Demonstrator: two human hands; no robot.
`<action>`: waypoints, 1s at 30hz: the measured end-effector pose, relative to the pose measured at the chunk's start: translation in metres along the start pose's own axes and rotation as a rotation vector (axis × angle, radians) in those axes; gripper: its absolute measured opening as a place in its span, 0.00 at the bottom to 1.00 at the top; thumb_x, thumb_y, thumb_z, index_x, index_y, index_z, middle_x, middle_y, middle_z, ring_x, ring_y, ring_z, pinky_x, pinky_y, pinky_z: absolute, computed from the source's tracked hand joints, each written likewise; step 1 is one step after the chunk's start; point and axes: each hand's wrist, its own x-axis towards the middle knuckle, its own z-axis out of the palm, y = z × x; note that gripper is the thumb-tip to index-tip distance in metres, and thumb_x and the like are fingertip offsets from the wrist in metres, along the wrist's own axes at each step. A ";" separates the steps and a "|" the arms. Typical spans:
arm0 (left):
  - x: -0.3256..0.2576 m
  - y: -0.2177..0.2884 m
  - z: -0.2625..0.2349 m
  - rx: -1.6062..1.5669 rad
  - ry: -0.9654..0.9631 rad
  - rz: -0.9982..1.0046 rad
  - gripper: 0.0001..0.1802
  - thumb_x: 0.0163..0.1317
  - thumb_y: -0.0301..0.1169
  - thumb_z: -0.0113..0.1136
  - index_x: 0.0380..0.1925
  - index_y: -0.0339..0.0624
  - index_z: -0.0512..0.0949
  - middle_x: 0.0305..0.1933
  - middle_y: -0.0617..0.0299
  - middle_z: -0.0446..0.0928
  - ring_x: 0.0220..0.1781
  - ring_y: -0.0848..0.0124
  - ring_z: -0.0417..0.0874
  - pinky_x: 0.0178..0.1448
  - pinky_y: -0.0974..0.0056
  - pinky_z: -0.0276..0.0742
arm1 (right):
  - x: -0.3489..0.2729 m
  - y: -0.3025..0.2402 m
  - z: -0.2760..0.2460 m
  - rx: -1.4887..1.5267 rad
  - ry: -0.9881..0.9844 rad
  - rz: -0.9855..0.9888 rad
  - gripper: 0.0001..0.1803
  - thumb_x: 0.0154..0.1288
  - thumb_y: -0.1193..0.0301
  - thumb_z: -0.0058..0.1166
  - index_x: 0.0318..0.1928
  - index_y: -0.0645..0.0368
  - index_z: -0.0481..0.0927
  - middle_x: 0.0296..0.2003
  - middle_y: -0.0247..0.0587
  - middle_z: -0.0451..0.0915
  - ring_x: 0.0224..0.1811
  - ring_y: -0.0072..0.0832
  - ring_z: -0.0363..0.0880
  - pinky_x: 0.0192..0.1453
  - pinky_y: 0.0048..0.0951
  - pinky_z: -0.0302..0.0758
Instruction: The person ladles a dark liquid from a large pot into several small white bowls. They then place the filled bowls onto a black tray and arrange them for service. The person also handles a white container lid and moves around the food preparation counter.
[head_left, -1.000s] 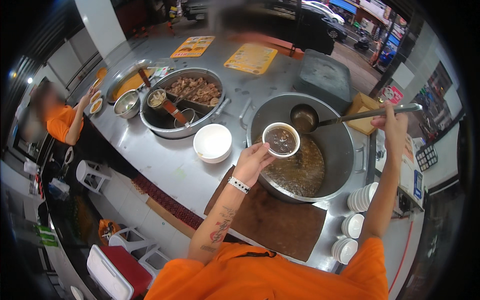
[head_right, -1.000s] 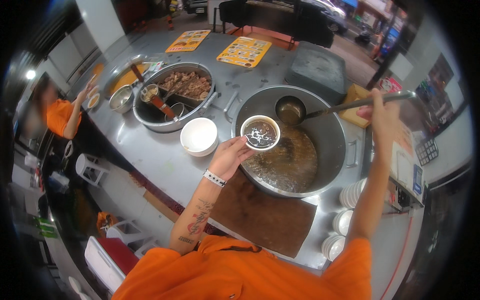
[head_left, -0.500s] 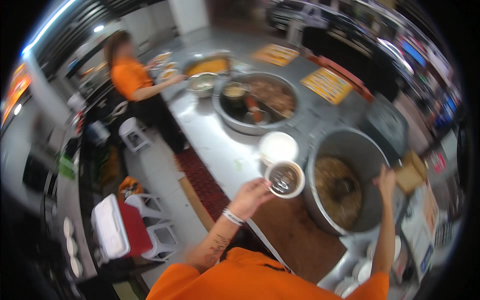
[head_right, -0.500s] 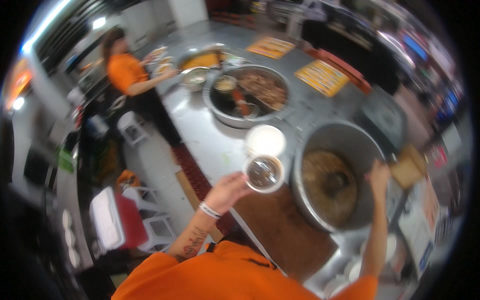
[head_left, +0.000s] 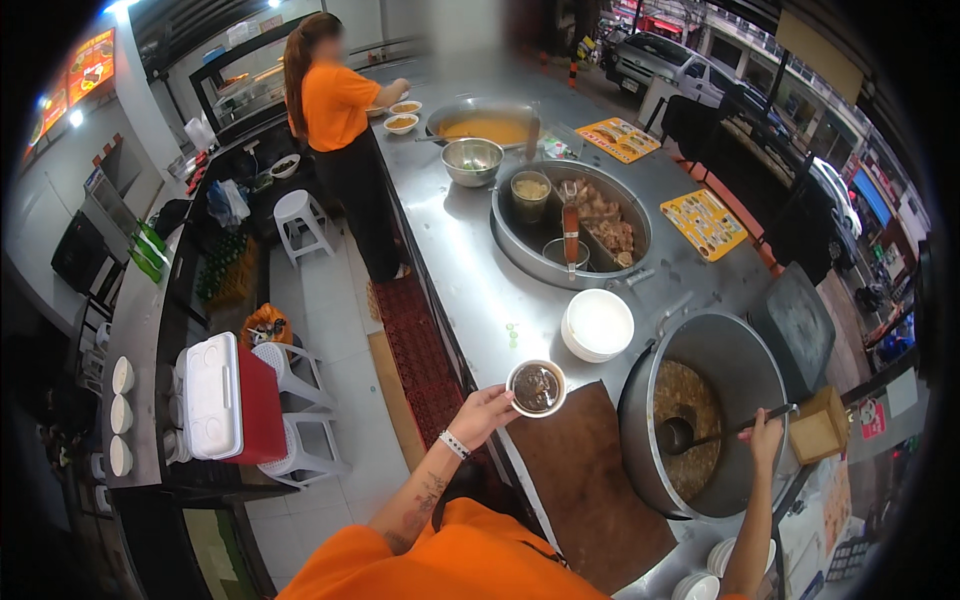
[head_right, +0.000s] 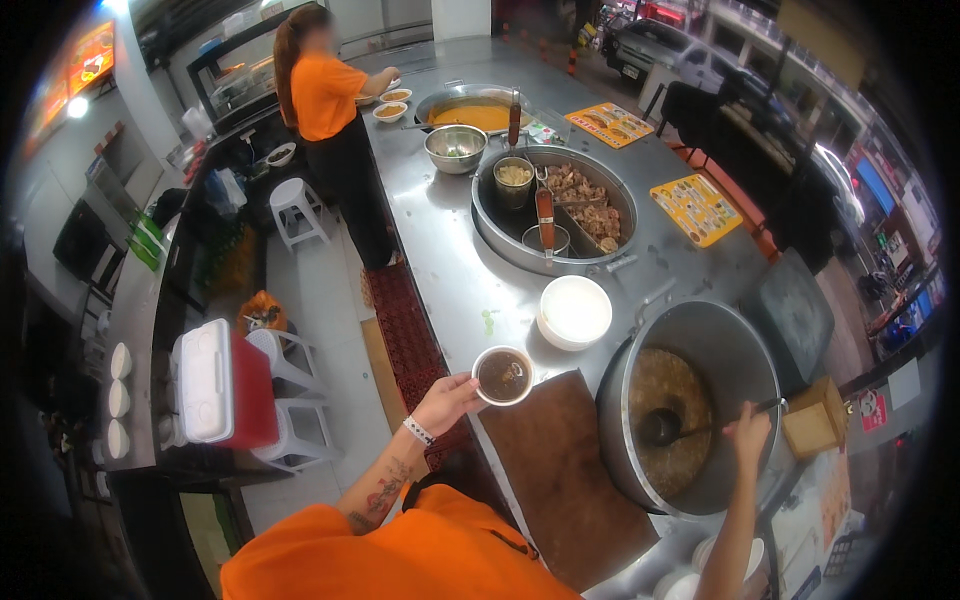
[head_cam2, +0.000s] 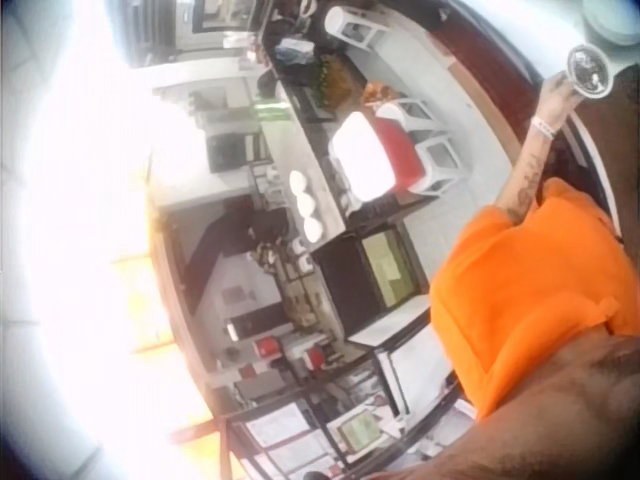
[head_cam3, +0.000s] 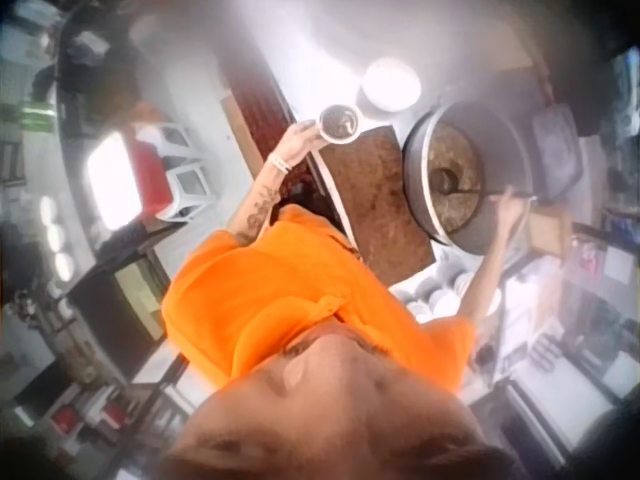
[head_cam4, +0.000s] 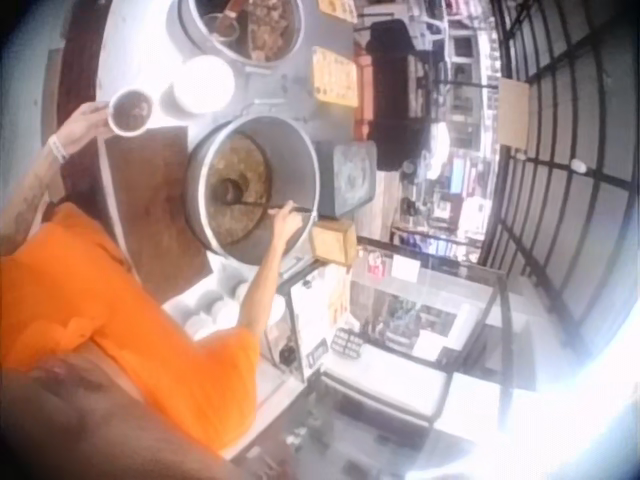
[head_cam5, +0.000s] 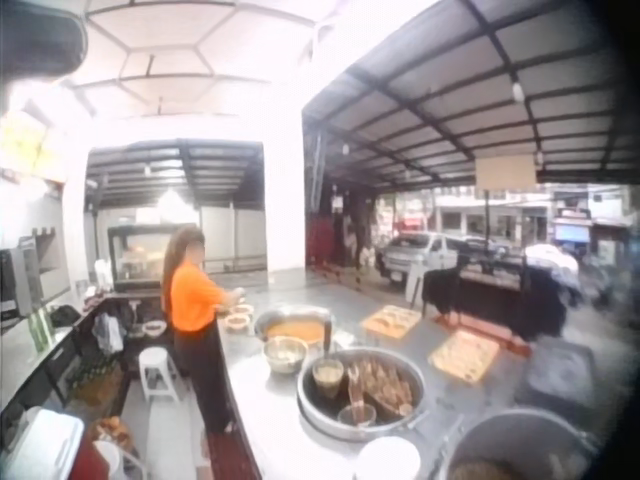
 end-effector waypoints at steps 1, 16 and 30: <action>0.001 0.000 -0.003 0.016 0.010 0.000 0.22 0.71 0.32 0.50 0.58 0.25 0.67 0.57 0.52 0.74 0.60 0.66 0.75 0.67 0.58 0.70 | -0.001 0.000 -0.002 0.015 0.002 0.017 0.18 0.71 0.65 0.47 0.37 0.73 0.76 0.14 0.47 0.77 0.13 0.32 0.79 0.16 0.30 0.74; 0.048 -0.010 -0.042 0.005 0.082 0.014 0.20 0.72 0.29 0.46 0.56 0.20 0.66 0.57 0.48 0.73 0.59 0.64 0.76 0.67 0.57 0.71 | -0.001 0.002 -0.004 0.005 -0.016 0.076 0.18 0.71 0.63 0.47 0.41 0.69 0.75 0.18 0.49 0.80 0.16 0.31 0.81 0.21 0.28 0.77; 0.064 -0.014 -0.052 0.189 0.172 0.000 0.18 0.69 0.25 0.51 0.52 0.19 0.68 0.52 0.48 0.74 0.53 0.62 0.79 0.58 0.56 0.80 | -0.016 -0.010 -0.028 -0.214 -0.004 0.011 0.32 0.70 0.54 0.42 0.14 0.61 0.82 0.14 0.42 0.80 0.18 0.31 0.81 0.34 0.32 0.79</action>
